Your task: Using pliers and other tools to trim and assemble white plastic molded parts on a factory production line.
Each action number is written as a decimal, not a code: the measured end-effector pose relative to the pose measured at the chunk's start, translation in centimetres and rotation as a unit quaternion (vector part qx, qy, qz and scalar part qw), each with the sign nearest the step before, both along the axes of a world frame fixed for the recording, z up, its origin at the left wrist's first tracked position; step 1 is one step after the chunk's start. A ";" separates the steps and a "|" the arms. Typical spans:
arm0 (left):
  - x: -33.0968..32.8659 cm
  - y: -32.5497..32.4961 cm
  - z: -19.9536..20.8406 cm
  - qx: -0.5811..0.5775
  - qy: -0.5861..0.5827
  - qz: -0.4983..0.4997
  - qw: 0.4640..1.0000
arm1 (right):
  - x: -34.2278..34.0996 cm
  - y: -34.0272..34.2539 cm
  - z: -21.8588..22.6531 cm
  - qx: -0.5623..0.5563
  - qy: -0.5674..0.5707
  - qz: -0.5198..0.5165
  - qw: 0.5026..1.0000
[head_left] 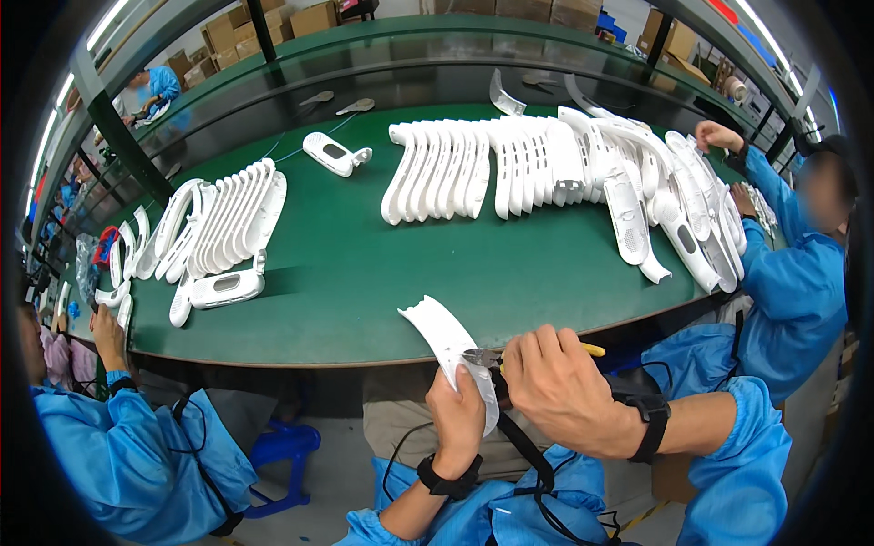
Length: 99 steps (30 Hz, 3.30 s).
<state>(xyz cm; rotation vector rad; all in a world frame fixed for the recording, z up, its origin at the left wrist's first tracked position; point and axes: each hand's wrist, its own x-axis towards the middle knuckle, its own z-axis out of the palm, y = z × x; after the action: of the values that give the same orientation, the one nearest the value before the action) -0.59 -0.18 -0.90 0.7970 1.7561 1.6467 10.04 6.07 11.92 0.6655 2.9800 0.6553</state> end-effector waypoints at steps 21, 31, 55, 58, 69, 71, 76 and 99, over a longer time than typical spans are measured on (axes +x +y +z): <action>0.0 0.0 -0.7 0.007 0.006 0.007 1.000 | -2.2 2.3 3.1 -0.034 -0.113 0.068 0.991; 0.3 0.0 -1.1 0.024 0.005 0.006 1.000 | -2.6 3.7 3.8 0.004 -0.151 0.132 0.980; 0.3 0.1 -1.2 0.029 -0.006 0.004 1.000 | -3.1 3.4 3.6 0.019 -0.155 0.131 0.979; 0.3 0.1 -1.4 0.040 -0.004 0.009 0.999 | -3.0 3.3 4.1 -0.003 -0.172 0.130 0.977; 0.1 -0.4 -0.7 -0.019 -0.011 -0.014 1.000 | -0.6 5.9 1.2 -0.341 -0.025 0.012 0.940; 0.3 -0.4 -1.2 -0.005 -0.013 -0.005 1.000 | -1.1 6.5 1.2 -0.450 -0.056 -0.088 0.887; -0.3 -0.6 -1.1 0.011 -0.009 -0.018 1.000 | -1.6 6.7 1.7 -0.667 -0.103 -0.327 0.662; 1.0 0.2 -0.4 0.006 -0.038 -0.008 0.999 | -5.5 1.5 -8.5 -0.549 0.648 0.080 0.521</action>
<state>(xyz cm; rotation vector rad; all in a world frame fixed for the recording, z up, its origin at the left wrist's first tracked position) 0.40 -0.02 -1.25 0.7416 1.6844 1.6565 4.54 7.56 3.38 0.8131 3.1262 -2.7157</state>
